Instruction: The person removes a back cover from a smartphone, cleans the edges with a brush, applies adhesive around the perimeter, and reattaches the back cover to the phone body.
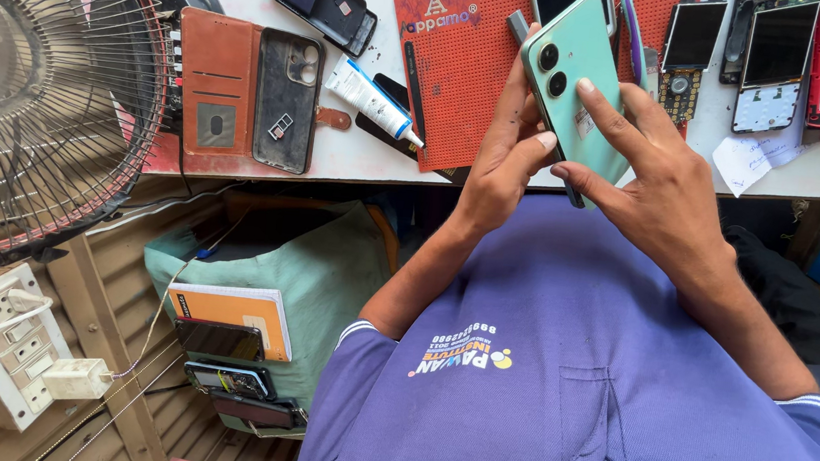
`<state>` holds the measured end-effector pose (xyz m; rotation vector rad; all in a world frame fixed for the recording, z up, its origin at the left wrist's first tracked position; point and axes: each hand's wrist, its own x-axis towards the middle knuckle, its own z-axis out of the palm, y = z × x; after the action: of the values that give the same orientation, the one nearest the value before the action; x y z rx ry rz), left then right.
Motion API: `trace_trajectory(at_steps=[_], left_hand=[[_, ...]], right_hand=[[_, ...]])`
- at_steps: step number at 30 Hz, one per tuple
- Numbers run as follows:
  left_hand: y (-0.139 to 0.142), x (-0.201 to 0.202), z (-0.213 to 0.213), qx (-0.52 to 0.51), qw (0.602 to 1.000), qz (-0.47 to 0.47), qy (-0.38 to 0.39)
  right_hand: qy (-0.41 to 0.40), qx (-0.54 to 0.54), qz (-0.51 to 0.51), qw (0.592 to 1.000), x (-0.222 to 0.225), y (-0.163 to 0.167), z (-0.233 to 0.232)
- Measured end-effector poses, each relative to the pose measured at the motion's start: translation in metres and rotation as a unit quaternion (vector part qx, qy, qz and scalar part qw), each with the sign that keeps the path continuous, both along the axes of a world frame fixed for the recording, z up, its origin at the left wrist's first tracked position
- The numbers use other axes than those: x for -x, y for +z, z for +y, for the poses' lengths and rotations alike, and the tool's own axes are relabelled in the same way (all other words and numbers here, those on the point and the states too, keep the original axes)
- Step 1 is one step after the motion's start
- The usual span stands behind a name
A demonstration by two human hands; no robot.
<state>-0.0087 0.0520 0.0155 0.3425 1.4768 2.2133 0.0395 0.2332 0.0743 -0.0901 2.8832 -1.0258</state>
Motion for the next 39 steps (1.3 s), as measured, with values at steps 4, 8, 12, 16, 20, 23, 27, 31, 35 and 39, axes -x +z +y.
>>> trace_trajectory(at_steps=[4, 8, 12, 16, 20, 23, 27, 31, 35, 39], left_hand=[[0.005, -0.001, -0.001, -0.109, 0.988, -0.109, -0.015], [0.005, -0.002, -0.001, -0.085, 0.992, -0.089, -0.001], [0.002, -0.006, 0.002, -0.015, 0.998, -0.056, 0.012], [0.001, -0.007, 0.006, 0.015, 0.999, -0.028, 0.028], [0.002, -0.008, 0.008, 0.029, 0.999, -0.018, 0.03], [0.005, -0.01, 0.011, 0.058, 0.997, -0.011, 0.041], [0.006, -0.011, 0.013, 0.069, 0.996, -0.007, 0.048], [0.007, -0.011, 0.017, 0.105, 0.993, 0.004, 0.06], [0.007, -0.011, 0.018, 0.112, 0.991, 0.015, 0.073], [0.005, -0.012, 0.017, 0.115, 0.99, 0.014, 0.077]], right_hand=[[-0.002, 0.044, 0.005, 0.999, -0.001, 0.003, 0.001], [0.0, 0.024, 0.007, 1.0, -0.001, 0.004, 0.001], [-0.004, 0.016, 0.008, 1.0, -0.001, 0.003, 0.0], [-0.002, 0.015, 0.017, 1.0, -0.002, 0.002, -0.001], [-0.008, 0.0, 0.009, 1.0, -0.003, 0.002, -0.001], [-0.012, -0.007, -0.001, 1.0, -0.004, 0.002, -0.002], [-0.018, -0.002, -0.009, 1.0, -0.005, 0.002, -0.002], [-0.02, -0.02, 0.018, 0.999, -0.007, 0.001, -0.003], [-0.024, -0.024, 0.03, 0.999, -0.008, -0.001, -0.007], [-0.026, -0.041, 0.027, 0.998, -0.009, -0.003, -0.009]])
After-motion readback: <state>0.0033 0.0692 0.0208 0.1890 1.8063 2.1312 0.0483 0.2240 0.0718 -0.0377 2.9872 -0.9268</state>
